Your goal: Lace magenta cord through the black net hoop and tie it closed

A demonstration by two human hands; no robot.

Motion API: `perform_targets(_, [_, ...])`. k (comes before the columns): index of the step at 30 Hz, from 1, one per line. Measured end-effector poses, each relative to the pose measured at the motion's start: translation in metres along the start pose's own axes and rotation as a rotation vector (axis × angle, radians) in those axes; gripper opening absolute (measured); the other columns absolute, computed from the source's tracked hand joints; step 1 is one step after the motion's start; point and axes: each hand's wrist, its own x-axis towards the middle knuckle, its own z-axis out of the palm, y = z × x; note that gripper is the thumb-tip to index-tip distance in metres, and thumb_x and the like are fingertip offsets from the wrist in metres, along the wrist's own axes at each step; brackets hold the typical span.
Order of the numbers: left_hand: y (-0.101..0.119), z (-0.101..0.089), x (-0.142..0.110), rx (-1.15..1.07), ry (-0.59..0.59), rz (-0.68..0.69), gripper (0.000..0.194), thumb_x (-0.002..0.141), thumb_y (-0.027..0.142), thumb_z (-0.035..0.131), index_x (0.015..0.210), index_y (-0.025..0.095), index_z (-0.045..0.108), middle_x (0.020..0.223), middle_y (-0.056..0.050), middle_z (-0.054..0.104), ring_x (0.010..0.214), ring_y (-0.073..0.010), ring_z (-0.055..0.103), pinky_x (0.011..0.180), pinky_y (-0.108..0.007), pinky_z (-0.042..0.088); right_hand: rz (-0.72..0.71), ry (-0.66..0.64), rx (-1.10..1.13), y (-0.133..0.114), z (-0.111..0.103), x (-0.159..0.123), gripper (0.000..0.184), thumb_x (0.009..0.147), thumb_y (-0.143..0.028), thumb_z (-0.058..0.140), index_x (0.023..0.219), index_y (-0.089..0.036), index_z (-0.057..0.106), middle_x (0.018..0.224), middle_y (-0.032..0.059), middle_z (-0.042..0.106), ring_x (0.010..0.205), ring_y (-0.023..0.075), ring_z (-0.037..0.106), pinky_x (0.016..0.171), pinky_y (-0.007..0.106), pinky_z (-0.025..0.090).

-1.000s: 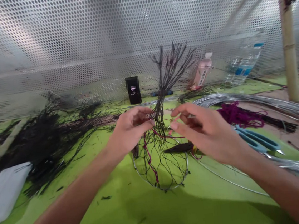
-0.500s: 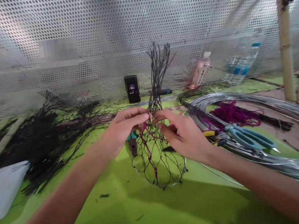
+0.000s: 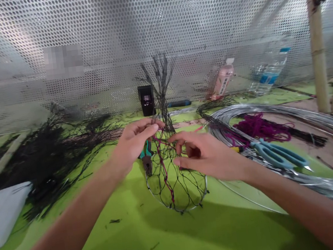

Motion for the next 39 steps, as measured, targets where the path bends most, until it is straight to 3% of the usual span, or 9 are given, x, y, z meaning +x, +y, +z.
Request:
perform_targets(4, [-0.002,0.002,0.0,-0.042,0.015,-0.028,0.023,0.089,0.043,0.071,0.099,0.025,0.081,0.11,-0.005,0.077,0.105,-0.0245,0.066,0.096,-0.039,0.047,-0.012,0.065,-0.253,0.001,0.008,-0.004,0.041,0.09,-0.025,0.066,0.13,-0.019,0.064,0.09,0.0034,0.073,0.056,0.0115,0.049,0.057,0.027,0.036])
perform_targets(7, [-0.001,0.004,-0.001,-0.061,-0.004,-0.047,0.026,0.09,0.046,0.068,0.093,0.023,0.08,0.112,-0.007,0.077,0.104,-0.025,0.066,0.091,-0.039,0.049,0.042,0.136,-0.362,0.003,0.02,0.0,0.037,0.096,-0.033,0.058,0.129,-0.02,0.067,0.076,0.0033,0.073,0.053,0.0138,0.05,0.057,0.029,0.032])
perform_targets(10, [-0.001,0.005,0.0,-0.03,-0.024,-0.029,0.024,0.09,0.044,0.069,0.092,0.022,0.079,0.108,-0.007,0.077,0.1,-0.0242,0.066,0.09,-0.039,0.049,0.042,0.21,-0.42,0.005,0.03,0.005,0.028,0.097,-0.034,0.055,0.112,-0.019,0.074,0.068,0.0038,0.07,0.053,0.0142,0.049,0.056,0.028,0.025])
perform_targets(13, [-0.003,0.005,0.001,-0.007,-0.05,-0.007,0.025,0.089,0.045,0.071,0.096,0.023,0.079,0.103,-0.005,0.077,0.098,-0.0239,0.066,0.092,-0.038,0.049,-0.08,0.163,-0.311,0.004,0.036,0.003,0.021,0.097,-0.024,0.052,0.089,-0.018,0.07,0.062,-0.0004,0.062,0.051,0.0103,0.043,0.055,0.027,0.023])
perform_targets(17, [-0.007,0.004,0.003,0.005,-0.051,-0.009,0.03,0.089,0.046,0.071,0.108,0.025,0.079,0.109,-0.005,0.077,0.101,-0.0233,0.066,0.092,-0.036,0.049,-0.272,0.097,-0.07,-0.002,0.037,-0.008,0.019,0.1,-0.021,0.052,0.084,-0.018,0.062,0.062,-0.0044,0.053,0.053,0.0074,0.039,0.055,0.024,0.026])
perform_targets(21, [-0.009,0.004,0.003,0.025,0.005,-0.033,0.035,0.087,0.047,0.073,0.114,0.025,0.078,0.107,-0.006,0.077,0.096,-0.0231,0.066,0.078,-0.033,0.049,-0.401,0.033,0.017,-0.01,0.036,-0.017,0.025,0.1,-0.018,0.049,0.075,-0.019,0.05,0.063,-0.0052,0.041,0.054,0.0078,0.029,0.053,0.024,0.025])
perform_targets(30, [-0.007,0.004,0.002,-0.079,-0.028,0.004,0.034,0.086,0.042,0.072,0.11,0.019,0.078,0.096,-0.007,0.076,0.087,-0.0209,0.067,0.077,-0.033,0.051,-0.4,-0.028,-0.001,-0.015,0.041,-0.025,0.027,0.098,-0.017,0.05,0.072,-0.019,0.044,0.063,-0.0054,0.04,0.054,0.0074,0.031,0.053,0.026,0.023])
perform_targets(35, [0.0,0.0,-0.001,-0.117,-0.157,-0.003,0.044,0.082,0.04,0.081,0.12,0.021,0.073,0.102,-0.006,0.077,0.097,-0.0228,0.069,0.09,-0.036,0.052,-0.347,-0.056,0.026,-0.012,0.042,-0.024,0.028,0.096,-0.016,0.051,0.07,-0.019,0.043,0.062,-0.0053,0.041,0.053,0.007,0.031,0.054,0.025,0.024])
perform_targets(39, [0.003,0.001,-0.002,-0.05,-0.197,-0.043,0.047,0.074,0.033,0.088,0.115,0.02,0.069,0.093,-0.004,0.075,0.09,-0.0222,0.069,0.083,-0.035,0.053,-0.278,-0.052,0.029,-0.011,0.04,-0.026,0.021,0.098,-0.023,0.053,0.078,-0.019,0.05,0.059,-0.0065,0.042,0.051,0.0071,0.033,0.051,0.025,0.025])
